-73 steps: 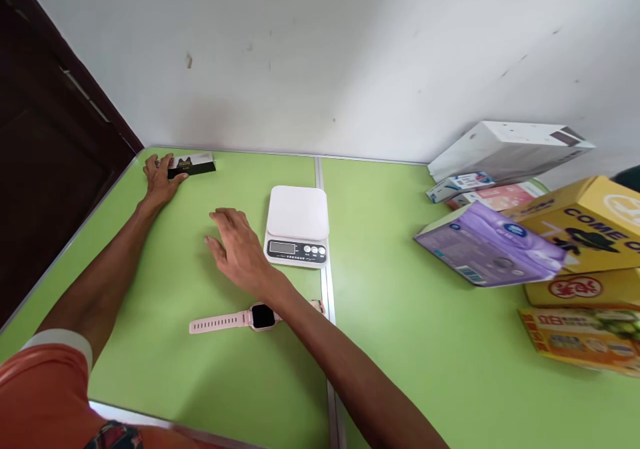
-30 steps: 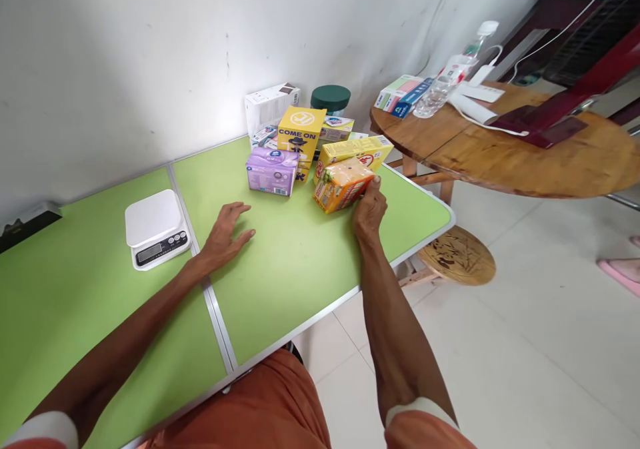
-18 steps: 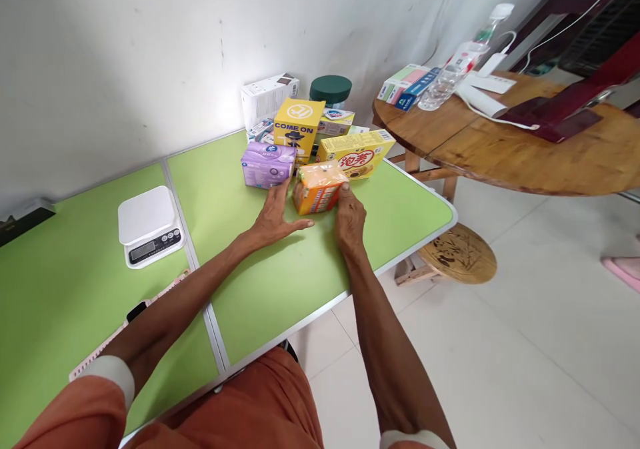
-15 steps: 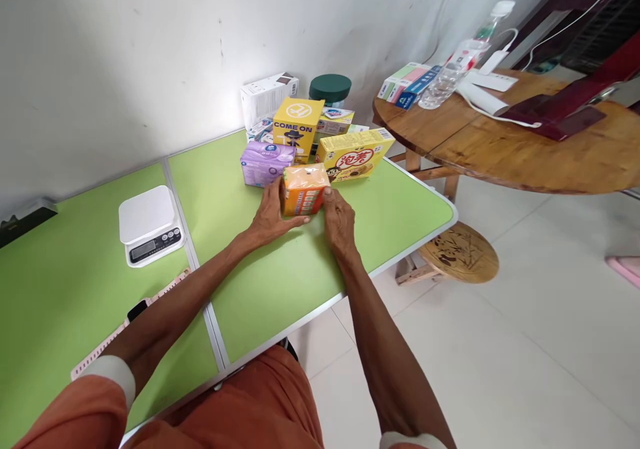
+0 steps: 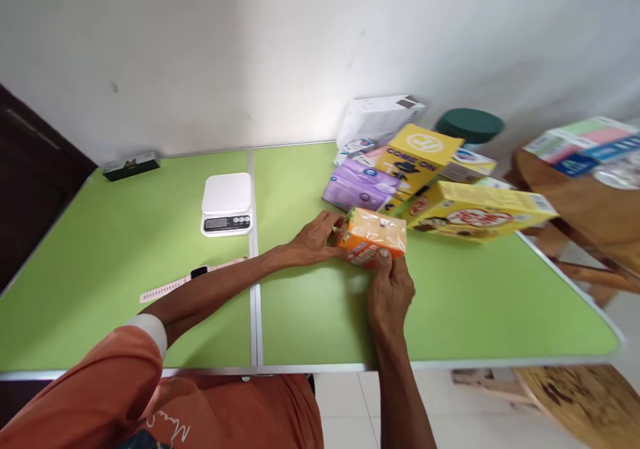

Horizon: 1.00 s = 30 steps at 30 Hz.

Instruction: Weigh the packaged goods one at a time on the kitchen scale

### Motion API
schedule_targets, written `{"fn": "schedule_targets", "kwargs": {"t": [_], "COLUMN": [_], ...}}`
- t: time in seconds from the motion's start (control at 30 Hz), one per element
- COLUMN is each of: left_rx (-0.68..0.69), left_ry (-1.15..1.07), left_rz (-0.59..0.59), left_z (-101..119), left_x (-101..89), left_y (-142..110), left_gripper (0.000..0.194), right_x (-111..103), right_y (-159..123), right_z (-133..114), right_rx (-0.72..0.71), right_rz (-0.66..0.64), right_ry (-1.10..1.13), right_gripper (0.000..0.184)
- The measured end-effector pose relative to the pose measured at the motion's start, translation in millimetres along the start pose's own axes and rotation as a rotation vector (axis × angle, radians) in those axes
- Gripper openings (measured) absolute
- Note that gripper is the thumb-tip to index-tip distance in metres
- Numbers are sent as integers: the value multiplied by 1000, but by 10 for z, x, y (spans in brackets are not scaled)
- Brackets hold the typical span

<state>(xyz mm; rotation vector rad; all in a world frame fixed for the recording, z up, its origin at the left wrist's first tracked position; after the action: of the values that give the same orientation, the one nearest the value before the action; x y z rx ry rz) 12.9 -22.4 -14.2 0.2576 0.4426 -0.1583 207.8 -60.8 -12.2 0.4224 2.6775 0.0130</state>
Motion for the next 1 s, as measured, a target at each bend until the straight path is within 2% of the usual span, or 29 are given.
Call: {"fn": "schedule_targets", "kwargs": {"t": [0.07, 0.17, 0.27, 0.37, 0.5, 0.6, 0.67, 0.87, 1.0], "left_rx": [-22, -36, -52, -84, -132, -152, -150, -129, -93], "left_ry": [19, 62, 140, 235, 328, 360, 368, 386, 384], "left_rz": [21, 116, 237, 373, 523, 556, 546, 517, 578], "left_z": [55, 149, 200, 148, -86, -296, -403, -553, -624], "left_x": [-229, -710, -1280, -1818, -2330, -2536, -2610, -2688, -2646], "left_y": [-233, -597, -887, -1098, -1312, -1417, -1452, -1445, -1497], "left_gripper": [73, 68, 66, 67, 62, 60, 59, 66, 82], "right_x": [106, 401, 823, 1310, 1924, 2254, 2385, 2503, 2559], "right_y": [-125, -272, -367, -428, -490, -519, -525, -506, -499], "right_z": [-94, -407, -867, -1290, -1572, -1595, -1575, -1519, -1406], "right_rx": [-23, -113, -255, -363, -435, -461, -475, -501, -552], "right_rz": [-57, -153, -272, -436, -594, -640, -646, -638, -585], "right_ry": [14, 85, 199, 294, 340, 345, 339, 318, 284], "right_gripper": [88, 80, 71, 67, 70, 73, 75, 74, 74]}}
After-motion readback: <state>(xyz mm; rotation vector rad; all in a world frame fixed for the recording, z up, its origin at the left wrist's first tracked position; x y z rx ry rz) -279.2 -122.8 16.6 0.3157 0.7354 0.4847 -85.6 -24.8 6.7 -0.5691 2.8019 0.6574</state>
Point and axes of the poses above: each hand's wrist, its own y-axis towards the middle knuckle, its own x-axis out of the palm, z = x × y, the point moved 2 cm from there along y, towards the middle knuckle, and after that the axes turned 6 degrees about x, right-handed, at the moved point
